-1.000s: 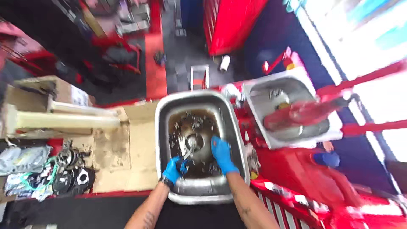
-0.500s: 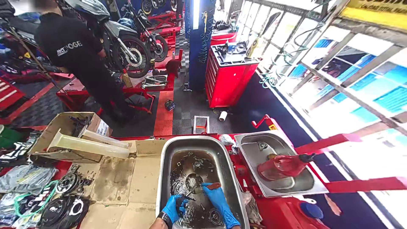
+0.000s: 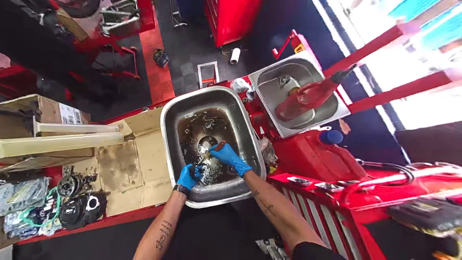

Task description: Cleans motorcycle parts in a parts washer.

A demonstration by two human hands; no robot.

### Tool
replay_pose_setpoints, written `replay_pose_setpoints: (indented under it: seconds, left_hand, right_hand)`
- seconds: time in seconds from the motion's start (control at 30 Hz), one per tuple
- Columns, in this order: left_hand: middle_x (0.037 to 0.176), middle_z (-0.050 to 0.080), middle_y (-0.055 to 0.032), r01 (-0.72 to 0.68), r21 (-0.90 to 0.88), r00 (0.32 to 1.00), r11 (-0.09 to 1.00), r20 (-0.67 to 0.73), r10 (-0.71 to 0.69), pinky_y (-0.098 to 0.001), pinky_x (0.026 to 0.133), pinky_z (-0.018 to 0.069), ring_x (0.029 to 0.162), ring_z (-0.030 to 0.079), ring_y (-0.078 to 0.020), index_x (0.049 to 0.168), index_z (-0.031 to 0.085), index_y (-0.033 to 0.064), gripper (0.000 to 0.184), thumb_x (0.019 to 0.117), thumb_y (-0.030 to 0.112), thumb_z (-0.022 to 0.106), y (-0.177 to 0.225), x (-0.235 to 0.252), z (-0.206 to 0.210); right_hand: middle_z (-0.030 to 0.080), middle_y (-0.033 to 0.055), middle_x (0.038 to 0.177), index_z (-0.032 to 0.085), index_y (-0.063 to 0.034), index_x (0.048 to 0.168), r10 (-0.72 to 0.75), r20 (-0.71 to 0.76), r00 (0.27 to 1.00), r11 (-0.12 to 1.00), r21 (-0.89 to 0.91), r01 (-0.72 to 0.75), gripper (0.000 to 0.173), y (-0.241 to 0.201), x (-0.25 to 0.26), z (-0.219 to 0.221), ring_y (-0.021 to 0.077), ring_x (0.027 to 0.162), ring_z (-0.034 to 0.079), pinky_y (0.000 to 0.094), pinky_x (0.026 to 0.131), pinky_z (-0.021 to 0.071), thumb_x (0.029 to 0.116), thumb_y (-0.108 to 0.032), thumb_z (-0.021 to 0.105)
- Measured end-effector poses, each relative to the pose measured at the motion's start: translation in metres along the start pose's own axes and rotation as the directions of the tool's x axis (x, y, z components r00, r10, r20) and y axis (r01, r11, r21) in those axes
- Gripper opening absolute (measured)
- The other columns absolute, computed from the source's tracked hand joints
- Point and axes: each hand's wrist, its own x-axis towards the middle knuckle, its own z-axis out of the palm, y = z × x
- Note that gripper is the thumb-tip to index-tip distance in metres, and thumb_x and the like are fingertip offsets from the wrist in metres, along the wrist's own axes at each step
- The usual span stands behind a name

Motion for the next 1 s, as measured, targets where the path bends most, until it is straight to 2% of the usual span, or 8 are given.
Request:
replay_pose_setpoints:
  seconds: [0.07, 0.17, 0.37, 0.5, 0.6, 0.7, 0.87, 1.0]
  left_hand:
    - [0.058, 0.05, 0.0006, 0.005, -0.004, 1.0, 1.0, -0.004, -0.005, -0.0242, 0.042, 0.043, 0.041, 0.044, -0.0096, 0.097, 0.058, 0.0059, 0.046, 0.1068, 0.034, 0.023, 0.001, 0.001, 0.0]
    - [0.058, 0.05, 0.0006, 0.004, -0.009, 1.0, 1.0, -0.007, -0.004, -0.0245, 0.043, 0.0433, 0.042, 0.044, -0.0098, 0.097, 0.058, 0.0062, 0.045, 0.107, 0.034, 0.023, -0.001, 0.0, -0.002]
    - [0.058, 0.047, 0.0011, 0.0, -0.014, 1.0, 1.0, -0.011, 0.0, -0.0239, 0.043, 0.0434, 0.042, 0.043, -0.0095, 0.093, 0.057, 0.0075, 0.042, 0.1071, 0.031, 0.025, 0.001, -0.005, 0.002]
    - [0.056, 0.046, 0.0013, 0.014, -0.037, 0.999, 0.999, -0.031, -0.015, -0.0234, 0.042, 0.0432, 0.041, 0.043, -0.0095, 0.092, 0.057, 0.0071, 0.042, 0.1064, 0.031, 0.026, 0.0, -0.003, 0.003]
    - [0.055, 0.045, 0.0018, 0.001, -0.01, 0.999, 1.0, -0.033, -0.002, -0.0248, 0.043, 0.044, 0.041, 0.043, -0.0099, 0.091, 0.057, 0.0076, 0.042, 0.1067, 0.031, 0.026, -0.001, -0.001, 0.002]
    - [0.054, 0.045, 0.0024, 0.0, -0.017, 1.0, 1.0, -0.025, 0.0, -0.0247, 0.043, 0.0441, 0.041, 0.043, -0.0098, 0.092, 0.057, 0.0069, 0.043, 0.1069, 0.031, 0.024, -0.003, -0.001, 0.0]
    - [0.056, 0.045, 0.0016, 0.019, -0.03, 0.999, 0.999, -0.047, -0.021, -0.0238, 0.042, 0.0429, 0.041, 0.042, -0.01, 0.095, 0.057, 0.0062, 0.041, 0.1068, 0.031, 0.026, 0.0, -0.002, 0.002]
    - [0.056, 0.045, 0.002, 0.015, -0.034, 1.0, 0.999, -0.009, -0.016, -0.0235, 0.043, 0.0436, 0.041, 0.043, -0.0095, 0.094, 0.058, 0.0067, 0.042, 0.1067, 0.031, 0.026, 0.005, -0.002, 0.005]
  right_hand:
    - [0.073, 0.0106, 0.091, 0.076, -0.0083, 0.098, 0.077, -0.007, 0.997, 0.99, -0.122, -0.077, 0.021, -0.006, 0.001, -0.007, 0.0252, 0.086, 0.069, 0.0523, 0.08, 0.0544, 0.091, -0.027, 0.067]
    - [0.076, 0.0033, 0.091, 0.078, -0.0116, 0.101, 0.022, -0.053, 0.998, 0.999, 0.047, -0.02, 0.019, 0.003, 0.001, 0.001, 0.0137, 0.082, 0.072, 0.0383, 0.08, 0.0612, 0.0919, -0.026, 0.071]
    - [0.075, 0.0137, 0.108, 0.078, -0.0109, 0.111, 0.005, -0.194, 0.981, 0.958, -0.281, -0.061, 0.029, 0.032, 0.009, -0.017, 0.0301, 0.107, 0.07, 0.0544, 0.096, 0.0521, 0.0978, -0.028, 0.059]
    - [0.077, 0.0039, 0.097, 0.077, -0.0097, 0.106, 0.028, -0.176, 0.984, 0.992, 0.125, -0.006, 0.02, 0.027, 0.01, -0.009, 0.0122, 0.086, 0.073, 0.0349, 0.084, 0.062, 0.0935, -0.024, 0.07]
    - [0.077, 0.0044, 0.101, 0.078, -0.0116, 0.106, 0.039, -0.219, 0.975, 0.998, 0.063, -0.026, 0.021, 0.03, 0.015, -0.008, 0.014, 0.095, 0.071, 0.0398, 0.091, 0.0562, 0.092, -0.024, 0.068]
    - [0.077, 0.0044, 0.097, 0.077, -0.0084, 0.107, -0.016, -0.156, 0.988, 0.985, 0.165, 0.041, 0.02, 0.025, 0.01, -0.007, 0.0125, 0.085, 0.073, 0.035, 0.083, 0.0624, 0.0935, -0.021, 0.07]
    - [0.076, 0.0149, 0.111, 0.076, -0.0093, 0.119, -0.034, -0.301, 0.953, 0.952, -0.3, -0.06, 0.032, 0.033, 0.007, -0.008, 0.0304, 0.108, 0.071, 0.0525, 0.098, 0.053, 0.1011, -0.025, 0.054]
    - [0.075, 0.0145, 0.107, 0.077, -0.0098, 0.112, 0.007, -0.024, 1.0, 0.945, -0.328, -0.015, 0.028, 0.021, -0.015, -0.006, 0.031, 0.106, 0.07, 0.0548, 0.095, 0.0521, 0.0977, -0.025, 0.059]
